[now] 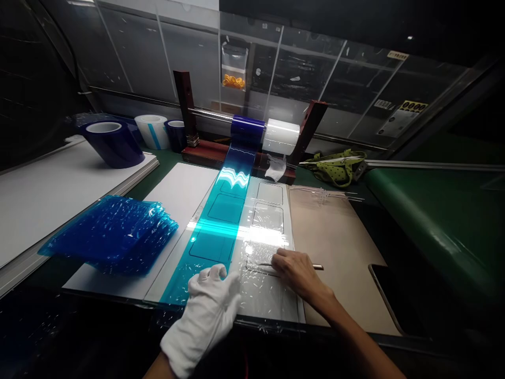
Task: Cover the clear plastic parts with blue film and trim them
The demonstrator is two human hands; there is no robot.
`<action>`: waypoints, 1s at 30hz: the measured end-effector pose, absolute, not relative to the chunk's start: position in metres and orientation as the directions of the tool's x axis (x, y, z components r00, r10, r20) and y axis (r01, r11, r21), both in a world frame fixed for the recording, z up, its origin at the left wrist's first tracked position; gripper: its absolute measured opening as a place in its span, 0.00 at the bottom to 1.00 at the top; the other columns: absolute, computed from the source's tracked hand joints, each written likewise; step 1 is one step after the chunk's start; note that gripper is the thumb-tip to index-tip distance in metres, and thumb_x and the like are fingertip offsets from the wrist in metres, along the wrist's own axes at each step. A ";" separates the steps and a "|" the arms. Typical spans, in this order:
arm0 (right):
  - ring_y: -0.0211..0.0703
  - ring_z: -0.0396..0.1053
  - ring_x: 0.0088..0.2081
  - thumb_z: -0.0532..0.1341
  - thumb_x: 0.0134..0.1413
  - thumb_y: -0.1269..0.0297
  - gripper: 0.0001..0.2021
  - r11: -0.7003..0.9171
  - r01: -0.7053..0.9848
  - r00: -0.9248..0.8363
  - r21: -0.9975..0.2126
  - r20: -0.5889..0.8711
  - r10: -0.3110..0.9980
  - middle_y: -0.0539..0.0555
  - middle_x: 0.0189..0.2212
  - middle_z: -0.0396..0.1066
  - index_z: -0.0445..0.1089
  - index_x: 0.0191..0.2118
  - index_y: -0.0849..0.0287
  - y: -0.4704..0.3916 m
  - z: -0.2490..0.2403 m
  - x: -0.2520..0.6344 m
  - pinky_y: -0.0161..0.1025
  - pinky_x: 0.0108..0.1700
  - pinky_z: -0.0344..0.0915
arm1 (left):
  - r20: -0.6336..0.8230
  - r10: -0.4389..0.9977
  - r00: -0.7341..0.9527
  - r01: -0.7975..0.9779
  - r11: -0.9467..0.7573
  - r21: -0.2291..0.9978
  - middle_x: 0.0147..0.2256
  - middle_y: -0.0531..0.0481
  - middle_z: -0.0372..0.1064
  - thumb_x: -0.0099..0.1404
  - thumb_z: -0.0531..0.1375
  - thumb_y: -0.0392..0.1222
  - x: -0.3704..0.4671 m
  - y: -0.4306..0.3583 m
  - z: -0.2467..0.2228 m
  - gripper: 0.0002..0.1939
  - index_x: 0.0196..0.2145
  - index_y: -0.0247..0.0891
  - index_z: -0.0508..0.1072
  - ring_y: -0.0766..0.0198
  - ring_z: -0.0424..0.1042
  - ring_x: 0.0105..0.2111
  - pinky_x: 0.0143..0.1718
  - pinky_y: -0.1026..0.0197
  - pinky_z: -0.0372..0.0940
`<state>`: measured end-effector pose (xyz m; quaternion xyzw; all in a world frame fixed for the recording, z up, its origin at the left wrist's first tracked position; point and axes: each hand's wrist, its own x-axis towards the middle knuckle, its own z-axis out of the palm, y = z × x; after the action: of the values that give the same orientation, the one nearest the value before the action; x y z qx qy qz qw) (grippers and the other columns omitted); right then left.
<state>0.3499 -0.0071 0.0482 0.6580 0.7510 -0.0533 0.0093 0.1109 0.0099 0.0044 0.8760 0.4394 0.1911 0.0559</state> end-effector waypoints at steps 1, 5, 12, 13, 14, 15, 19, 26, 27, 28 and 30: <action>0.34 0.64 0.27 0.52 0.62 0.70 0.13 0.106 0.992 -0.112 -0.062 -0.093 0.989 0.50 0.29 0.70 0.70 0.29 0.57 -0.013 0.050 0.358 0.35 0.26 0.41 | 0.275 0.785 0.554 0.742 -0.616 0.263 0.43 0.44 0.65 0.49 0.65 0.59 0.109 0.004 0.003 0.28 0.47 0.49 0.71 0.51 0.65 0.43 0.43 0.50 0.59; 0.36 0.65 0.25 0.52 0.60 0.72 0.13 0.010 0.999 -0.015 -0.037 -0.129 0.992 0.51 0.28 0.71 0.71 0.28 0.56 -0.039 0.056 0.390 0.36 0.26 0.42 | 0.306 0.709 0.635 0.684 -0.701 0.203 0.47 0.42 0.62 0.36 0.66 0.69 0.102 -0.012 -0.014 0.48 0.54 0.48 0.65 0.47 0.61 0.48 0.49 0.48 0.56; 0.42 0.70 0.31 0.56 0.58 0.64 0.08 -0.157 0.972 0.114 -0.176 -0.231 0.966 0.50 0.29 0.74 0.73 0.33 0.53 -0.100 0.052 0.404 0.35 0.31 0.55 | 0.445 0.603 0.662 0.648 -0.759 0.065 0.47 0.41 0.61 0.43 0.66 0.66 0.101 -0.010 -0.024 0.44 0.56 0.47 0.64 0.49 0.61 0.47 0.49 0.51 0.55; 0.43 0.71 0.33 0.57 0.58 0.62 0.08 -0.184 0.953 0.118 -0.241 -0.264 0.957 0.50 0.30 0.74 0.73 0.33 0.53 -0.108 0.049 0.400 0.35 0.33 0.57 | 0.453 0.591 0.668 0.647 -0.762 0.040 0.47 0.40 0.61 0.41 0.65 0.68 0.102 -0.011 -0.021 0.46 0.56 0.46 0.64 0.49 0.62 0.47 0.48 0.52 0.56; 0.44 0.71 0.34 0.57 0.57 0.61 0.08 -0.214 0.928 0.121 -0.305 -0.297 0.947 0.51 0.30 0.74 0.73 0.33 0.53 -0.115 0.046 0.395 0.36 0.35 0.58 | 0.460 0.583 0.669 0.648 -0.761 0.023 0.47 0.40 0.60 0.40 0.65 0.69 0.104 -0.013 -0.019 0.47 0.55 0.44 0.65 0.49 0.62 0.47 0.46 0.53 0.57; 0.45 0.70 0.36 0.57 0.57 0.61 0.08 -0.244 0.900 0.124 -0.361 -0.325 0.937 0.52 0.31 0.74 0.73 0.33 0.53 -0.121 0.043 0.390 0.37 0.37 0.59 | 0.466 0.581 0.668 0.650 -0.760 0.016 0.46 0.40 0.60 0.39 0.65 0.70 0.105 -0.016 -0.018 0.48 0.54 0.44 0.66 0.50 0.62 0.46 0.45 0.55 0.57; 0.48 0.69 0.39 0.57 0.56 0.59 0.09 -0.301 0.822 0.122 -0.484 -0.366 0.923 0.54 0.34 0.73 0.72 0.34 0.56 -0.128 0.040 0.372 0.40 0.40 0.60 | 0.465 0.604 0.647 0.645 -0.759 0.087 0.45 0.42 0.63 0.40 0.64 0.70 0.115 -0.026 -0.020 0.44 0.52 0.45 0.69 0.52 0.63 0.45 0.47 0.54 0.56; 0.45 0.69 0.37 0.59 0.54 0.55 0.12 -0.326 0.665 0.026 -0.672 -0.415 0.909 0.52 0.31 0.73 0.74 0.31 0.56 -0.122 0.056 0.372 0.36 0.37 0.60 | 0.564 0.589 0.579 0.670 -0.738 0.083 0.44 0.45 0.61 0.53 0.64 0.59 0.112 -0.022 -0.016 0.25 0.48 0.54 0.71 0.57 0.63 0.43 0.46 0.56 0.58; 0.45 0.68 0.36 0.59 0.53 0.54 0.12 -0.327 0.656 0.020 -0.681 -0.417 0.909 0.52 0.30 0.73 0.74 0.31 0.57 -0.122 0.056 0.373 0.36 0.36 0.60 | 0.590 0.565 0.577 0.665 -0.744 0.062 0.43 0.46 0.61 0.55 0.64 0.55 0.110 -0.021 -0.012 0.21 0.47 0.56 0.72 0.58 0.63 0.42 0.45 0.58 0.58; 0.45 0.68 0.36 0.60 0.53 0.53 0.13 -0.328 0.648 0.021 -0.687 -0.415 0.909 0.52 0.31 0.73 0.74 0.31 0.57 -0.122 0.056 0.374 0.36 0.35 0.59 | 0.611 0.535 0.583 0.657 -0.753 0.033 0.43 0.47 0.61 0.55 0.65 0.50 0.108 -0.019 -0.006 0.17 0.45 0.57 0.73 0.60 0.63 0.41 0.44 0.59 0.58; 0.44 0.68 0.36 0.59 0.53 0.51 0.14 -0.329 0.631 0.018 -0.703 -0.410 0.912 0.52 0.30 0.73 0.74 0.31 0.57 -0.122 0.053 0.376 0.35 0.35 0.59 | 0.626 0.466 0.625 0.630 -0.774 -0.052 0.40 0.49 0.62 0.55 0.66 0.39 0.106 -0.015 0.006 0.18 0.41 0.60 0.74 0.63 0.62 0.37 0.42 0.60 0.57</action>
<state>0.3761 -0.1217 0.0535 0.6942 0.5556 -0.4270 -0.1643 0.1063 -0.0145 0.0060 0.8912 0.3076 0.3050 -0.1347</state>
